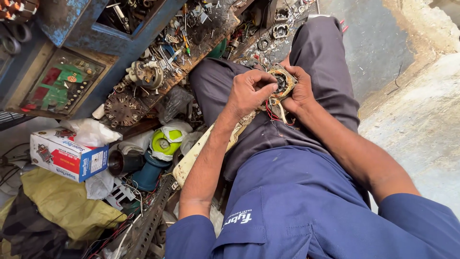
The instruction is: The person sits on the ground holding a motor end housing in one hand and repeatedly reaches into a parts drawer of a workbench, picks out small hardware pieces, and fits them into the motor housing in their lap.
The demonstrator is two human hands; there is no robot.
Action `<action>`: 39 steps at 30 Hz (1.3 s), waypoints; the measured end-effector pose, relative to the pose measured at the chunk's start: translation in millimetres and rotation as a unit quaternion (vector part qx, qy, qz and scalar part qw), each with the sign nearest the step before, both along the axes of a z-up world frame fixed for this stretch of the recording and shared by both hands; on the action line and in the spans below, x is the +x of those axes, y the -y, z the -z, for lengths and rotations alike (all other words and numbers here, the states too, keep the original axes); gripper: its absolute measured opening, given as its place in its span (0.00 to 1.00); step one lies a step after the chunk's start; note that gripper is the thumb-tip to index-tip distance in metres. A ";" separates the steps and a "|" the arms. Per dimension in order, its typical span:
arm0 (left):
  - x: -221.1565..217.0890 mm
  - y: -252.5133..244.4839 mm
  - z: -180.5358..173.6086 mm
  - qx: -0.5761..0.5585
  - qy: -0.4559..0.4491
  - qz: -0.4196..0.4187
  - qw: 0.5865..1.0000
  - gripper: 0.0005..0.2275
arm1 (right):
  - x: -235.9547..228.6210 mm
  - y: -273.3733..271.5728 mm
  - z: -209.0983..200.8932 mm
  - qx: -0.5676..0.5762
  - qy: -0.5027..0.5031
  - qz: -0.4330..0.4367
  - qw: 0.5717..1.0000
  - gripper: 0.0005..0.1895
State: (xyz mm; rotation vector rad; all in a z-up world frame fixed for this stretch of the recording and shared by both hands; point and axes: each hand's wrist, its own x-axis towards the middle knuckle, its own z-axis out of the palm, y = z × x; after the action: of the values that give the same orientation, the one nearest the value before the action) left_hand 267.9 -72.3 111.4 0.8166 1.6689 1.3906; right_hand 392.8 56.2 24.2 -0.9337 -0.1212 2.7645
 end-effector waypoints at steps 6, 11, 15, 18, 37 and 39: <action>-9.3 -7.7 1.5 -0.013 -0.030 0.036 0.999 0.09 | -0.3 1.2 -4.6 -0.004 -0.004 -0.010 1.000 0.26; -9.3 -6.7 -15.4 0.031 -0.190 0.063 0.979 0.09 | -1.2 0.6 -3.2 0.003 -0.013 -0.012 1.000 0.26; 0.0 -2.5 -30.8 0.068 -0.319 0.080 0.942 0.09 | 0.8 -1.1 11.2 0.003 -0.011 -0.009 1.000 0.25; -0.8 -2.2 -29.9 0.065 -0.326 0.080 0.940 0.09 | 1.4 1.3 6.0 0.002 -0.011 -0.004 1.000 0.24; -0.2 -17.9 2.7 0.024 -0.405 0.106 0.908 0.07 | 0.1 -0.8 4.0 0.033 -0.004 -0.031 0.999 0.26; 3.8 -24.3 21.6 0.021 -0.406 0.114 0.907 0.06 | -0.8 -0.4 -1.6 0.042 0.020 -0.030 0.998 0.25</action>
State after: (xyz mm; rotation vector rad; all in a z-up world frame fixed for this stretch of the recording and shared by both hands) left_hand 271.7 -48.0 89.8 1.7206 2.0438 0.9650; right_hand 392.0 56.6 25.8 -0.9801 -0.2734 2.7728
